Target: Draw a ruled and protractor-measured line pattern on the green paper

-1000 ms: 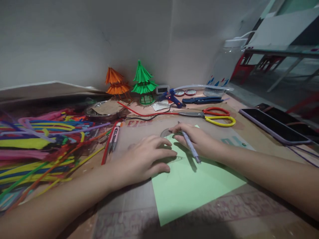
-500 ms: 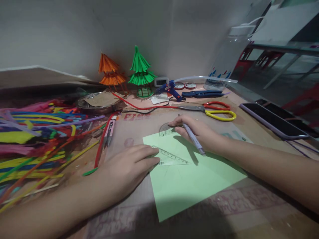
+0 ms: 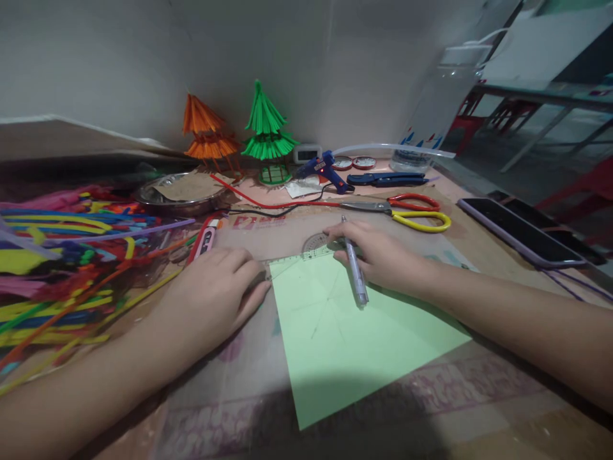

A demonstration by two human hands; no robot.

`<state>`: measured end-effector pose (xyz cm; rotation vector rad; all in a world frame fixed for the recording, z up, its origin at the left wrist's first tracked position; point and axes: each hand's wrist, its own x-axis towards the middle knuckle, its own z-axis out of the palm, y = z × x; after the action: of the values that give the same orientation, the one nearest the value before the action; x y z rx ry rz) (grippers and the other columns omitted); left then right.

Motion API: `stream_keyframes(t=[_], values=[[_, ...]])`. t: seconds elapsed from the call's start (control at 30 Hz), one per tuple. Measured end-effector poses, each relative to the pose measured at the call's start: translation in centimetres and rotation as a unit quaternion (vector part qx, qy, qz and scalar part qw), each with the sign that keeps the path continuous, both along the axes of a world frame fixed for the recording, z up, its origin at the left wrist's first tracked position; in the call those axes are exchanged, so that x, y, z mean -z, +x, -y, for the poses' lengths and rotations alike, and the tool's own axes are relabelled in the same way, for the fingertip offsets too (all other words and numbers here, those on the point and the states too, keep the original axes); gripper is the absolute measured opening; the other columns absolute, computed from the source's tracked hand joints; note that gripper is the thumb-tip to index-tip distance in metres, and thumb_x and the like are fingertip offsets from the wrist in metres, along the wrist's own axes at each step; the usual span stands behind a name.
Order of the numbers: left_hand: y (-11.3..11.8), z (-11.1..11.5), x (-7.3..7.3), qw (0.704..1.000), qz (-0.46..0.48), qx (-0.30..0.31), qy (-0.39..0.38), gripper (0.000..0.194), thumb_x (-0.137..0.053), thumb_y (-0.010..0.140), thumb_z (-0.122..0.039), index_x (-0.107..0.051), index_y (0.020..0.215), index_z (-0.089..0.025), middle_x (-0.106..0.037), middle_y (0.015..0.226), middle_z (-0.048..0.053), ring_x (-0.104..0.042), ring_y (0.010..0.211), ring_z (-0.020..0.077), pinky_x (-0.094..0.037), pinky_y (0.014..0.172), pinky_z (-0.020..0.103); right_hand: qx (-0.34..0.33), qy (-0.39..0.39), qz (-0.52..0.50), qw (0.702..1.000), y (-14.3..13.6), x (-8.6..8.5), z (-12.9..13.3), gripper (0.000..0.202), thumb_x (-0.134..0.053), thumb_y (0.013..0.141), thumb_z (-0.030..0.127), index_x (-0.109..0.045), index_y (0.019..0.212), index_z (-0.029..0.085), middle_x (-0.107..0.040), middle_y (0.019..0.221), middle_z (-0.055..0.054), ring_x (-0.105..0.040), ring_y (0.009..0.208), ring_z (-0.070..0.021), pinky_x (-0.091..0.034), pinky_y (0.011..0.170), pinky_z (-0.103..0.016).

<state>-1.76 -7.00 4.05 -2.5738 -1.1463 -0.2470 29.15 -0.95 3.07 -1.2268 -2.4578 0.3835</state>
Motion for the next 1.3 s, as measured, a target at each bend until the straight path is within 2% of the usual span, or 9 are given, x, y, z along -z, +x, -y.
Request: stream_keyframes(t=[0.27,0.43,0.53,0.73,0.87,0.97,1.17,1.3], values=[[0.4,-0.1,0.0,1.0,0.016,0.003,0.0,0.036,-0.042,0.107,-0.031,-0.074,0.101,-0.015,-0.07,0.095,0.012,-0.068,0.082,0.0314,-0.056,0.071,0.046,-0.021,-0.002,-0.05,0.999,0.1,0.0,0.2,0.015,-0.067,0.097,0.025,-0.065,0.111,0.024,-0.073,0.123,-0.013,-0.068,0.117,-0.0308,-0.054,0.099,-0.046],[0.1,-0.3,0.1,1.0,0.016,0.008,-0.015,0.036,-0.042,0.108,-0.031,-0.074,0.105,-0.015,-0.071,0.098,0.013,-0.069,0.083,0.0316,-0.058,0.073,0.049,0.011,-0.021,-0.07,0.997,0.0,0.1,0.0,0.017,-0.064,0.096,0.024,-0.066,0.112,0.021,-0.072,0.123,-0.015,-0.069,0.111,-0.0307,-0.054,0.098,-0.047],[0.1,0.1,0.3,0.998,0.032,0.019,-0.049,0.033,-0.043,0.108,-0.031,-0.073,0.108,-0.016,-0.071,0.102,0.013,-0.07,0.088,0.0315,-0.06,0.078,0.051,0.027,-0.024,-0.086,0.996,0.0,0.0,-0.3,0.017,-0.062,0.094,0.021,-0.066,0.111,0.021,-0.073,0.119,-0.013,-0.07,0.107,-0.0282,-0.055,0.096,-0.044],[1.4,2.5,0.3,0.987,0.097,0.086,-0.093,0.028,-0.045,0.11,-0.029,-0.072,0.113,-0.019,-0.073,0.111,0.011,-0.07,0.1,0.0291,-0.061,0.086,0.05,0.037,-0.04,-0.115,0.992,0.0,-0.4,-0.3,0.011,-0.061,0.095,0.022,-0.063,0.106,0.023,-0.076,0.116,-0.008,-0.071,0.101,-0.0242,-0.055,0.089,-0.038],[1.9,3.4,0.0,0.982,0.089,0.15,-0.074,0.032,-0.041,0.108,-0.016,-0.073,0.116,-0.019,-0.076,0.124,0.011,-0.073,0.11,0.0274,-0.062,0.095,0.047,0.037,-0.045,-0.127,0.99,-0.1,-0.5,-0.2,0.012,-0.061,0.094,0.024,-0.063,0.106,0.023,-0.076,0.116,-0.009,-0.07,0.1,-0.025,-0.055,0.088,-0.039],[1.7,3.5,-0.1,0.982,0.073,0.165,-0.062,0.04,-0.037,0.107,-0.008,-0.071,0.124,-0.021,-0.075,0.134,0.008,-0.072,0.12,0.0251,-0.061,0.104,0.045,0.032,-0.039,-0.122,0.991,-0.1,-0.3,-0.4,0.013,-0.062,0.093,0.023,-0.064,0.105,0.023,-0.076,0.115,-0.009,-0.07,0.101,-0.0258,-0.055,0.09,-0.04],[1.5,4.1,-0.2,0.986,0.035,0.159,-0.032,0.047,-0.032,0.101,-0.002,-0.067,0.13,-0.018,-0.075,0.136,0.011,-0.075,0.118,0.0252,-0.066,0.093,0.038,0.032,-0.031,-0.141,0.989,-0.1,-0.4,0.0,0.014,-0.061,0.096,0.031,-0.066,0.107,0.024,-0.077,0.113,-0.009,-0.072,0.102,-0.0287,-0.056,0.09,-0.043],[1.8,4.2,-0.3,0.988,0.025,0.152,-0.029,0.045,-0.033,0.102,-0.004,-0.068,0.128,-0.017,-0.076,0.133,0.011,-0.077,0.116,0.0256,-0.067,0.092,0.038,0.001,0.003,-0.155,0.988,-0.2,-1.8,1.0,0.016,-0.056,0.1,0.036,-0.066,0.104,0.025,-0.078,0.109,-0.008,-0.073,0.098,-0.0268,-0.056,0.083,-0.039]])
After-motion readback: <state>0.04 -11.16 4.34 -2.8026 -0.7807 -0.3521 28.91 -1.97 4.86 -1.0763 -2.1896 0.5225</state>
